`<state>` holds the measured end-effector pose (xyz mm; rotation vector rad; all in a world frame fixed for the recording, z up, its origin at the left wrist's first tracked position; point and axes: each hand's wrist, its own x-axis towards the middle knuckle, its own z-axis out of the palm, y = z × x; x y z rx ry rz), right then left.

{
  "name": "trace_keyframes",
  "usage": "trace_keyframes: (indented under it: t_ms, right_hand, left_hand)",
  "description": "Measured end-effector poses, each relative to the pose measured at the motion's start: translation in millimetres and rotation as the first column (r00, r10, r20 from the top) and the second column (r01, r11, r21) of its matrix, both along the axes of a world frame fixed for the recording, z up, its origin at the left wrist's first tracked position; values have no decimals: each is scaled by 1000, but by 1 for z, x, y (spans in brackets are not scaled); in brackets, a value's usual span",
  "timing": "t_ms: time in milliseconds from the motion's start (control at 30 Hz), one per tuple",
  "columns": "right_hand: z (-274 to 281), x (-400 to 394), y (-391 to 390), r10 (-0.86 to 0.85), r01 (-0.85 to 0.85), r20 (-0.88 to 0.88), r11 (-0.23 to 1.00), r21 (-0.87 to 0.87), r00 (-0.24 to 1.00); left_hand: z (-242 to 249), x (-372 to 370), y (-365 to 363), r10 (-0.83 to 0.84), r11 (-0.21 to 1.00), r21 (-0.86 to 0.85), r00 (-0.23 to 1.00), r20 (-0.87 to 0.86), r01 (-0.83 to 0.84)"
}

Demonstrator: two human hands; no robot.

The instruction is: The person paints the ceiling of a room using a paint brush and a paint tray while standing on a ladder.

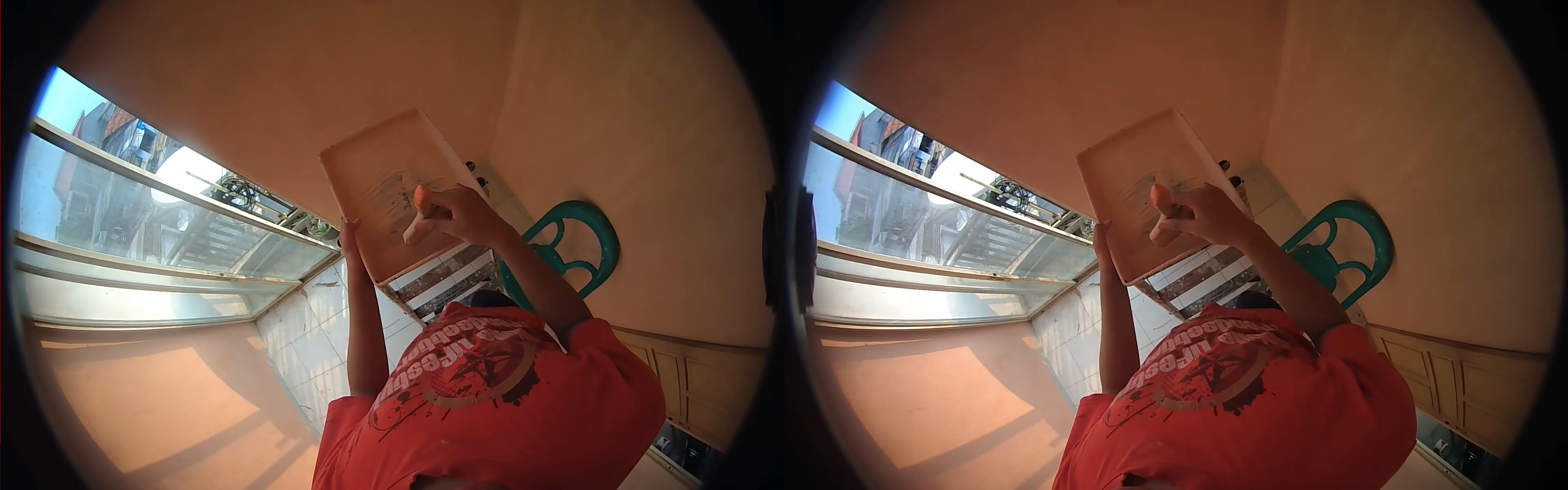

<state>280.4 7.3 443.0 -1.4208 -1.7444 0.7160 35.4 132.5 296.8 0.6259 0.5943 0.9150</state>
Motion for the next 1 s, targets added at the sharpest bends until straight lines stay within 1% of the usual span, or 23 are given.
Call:
trace_keyframes:
  t_ms: [33, 100, 133, 200, 233, 333, 400, 533, 600, 633, 700, 733, 800, 833, 900, 933, 1000]
  right_hand:
    - [-4, -6, 4, 1, -1, 0, 1000, -3, 1000]
    - [-15, -16, 10, 31, -37, 80, 997, 68, 996]
    - [-19, -19, 12, 35, -40, 81, 997, 62, 996]
    - [-25, -24, 13, 38, -53, 93, 986, 157, 995]
    - [-26, -25, 13, 46, -60, 91, 987, 152, 995]
    - [-19, -24, 10, 27, -34, 45, 986, 162, 999]
    - [-5, -19, 6, -35, 30, 32, 991, 128, 999]
    - [0, -18, 2, -77, 80, -23, 983, 165, 997]
    - [-16, -18, 5, -29, 33, -29, 982, 184, 999]
    - [-22, -16, 6, -23, 29, -31, 982, 186, 999]
    - [-28, -10, 7, 70, -88, 127, 986, 143, 989]
    - [-27, -6, 10, 79, -97, 127, 985, 146, 989]
    - [-22, 3, 13, 64, -90, 96, 953, 290, 993]
    - [-10, 8, 13, 78, -104, 100, 951, 290, 992]
    - [13, 18, 12, 109, -96, -42, 968, 234, 993]
    - [11, 22, 14, 128, -116, -35, 965, 234, 991]
    - [0, 28, 21, 184, -170, -37, 953, 250, 982]
  left_hand:
    - [-2, 1, 1, 1, 1000, -3, 1000, 0, -1]
    - [-2, 3, 2, 90, 996, -14, 996, 22, -90]
    - [-3, 3, 3, 94, 995, -20, 995, 22, -93]
    - [0, 2, 1, 89, 996, -9, 996, 12, -89]
    - [2, 2, -1, 97, 995, -15, 995, 10, -96]
    - [1, 0, -3, 94, 995, -25, 995, 29, -94]
    - [-1, -1, 2, 77, 995, 62, 994, -75, -73]
    - [7, 2, -6, 72, 997, 42, 997, -32, -70]
    - [10, 3, -7, 76, 996, -48, 996, 41, -74]
    - [9, 2, -7, 81, 996, -46, 996, 38, -80]
    - [10, 1, -8, 62, 995, -78, 997, 52, -58]
    - [13, 3, -9, 71, 995, -75, 996, 51, -67]
    - [19, 5, -12, 82, 995, -61, 993, 83, -77]
    - [17, 6, -12, 95, 994, -60, 992, 87, -90]
    - [12, 2, -10, 104, 992, -76, 994, 37, -101]
    - [4, -1, -7, 123, 990, -76, 991, 44, -119]
    - [-10, -6, -3, 104, 993, -52, 992, -69, -108]
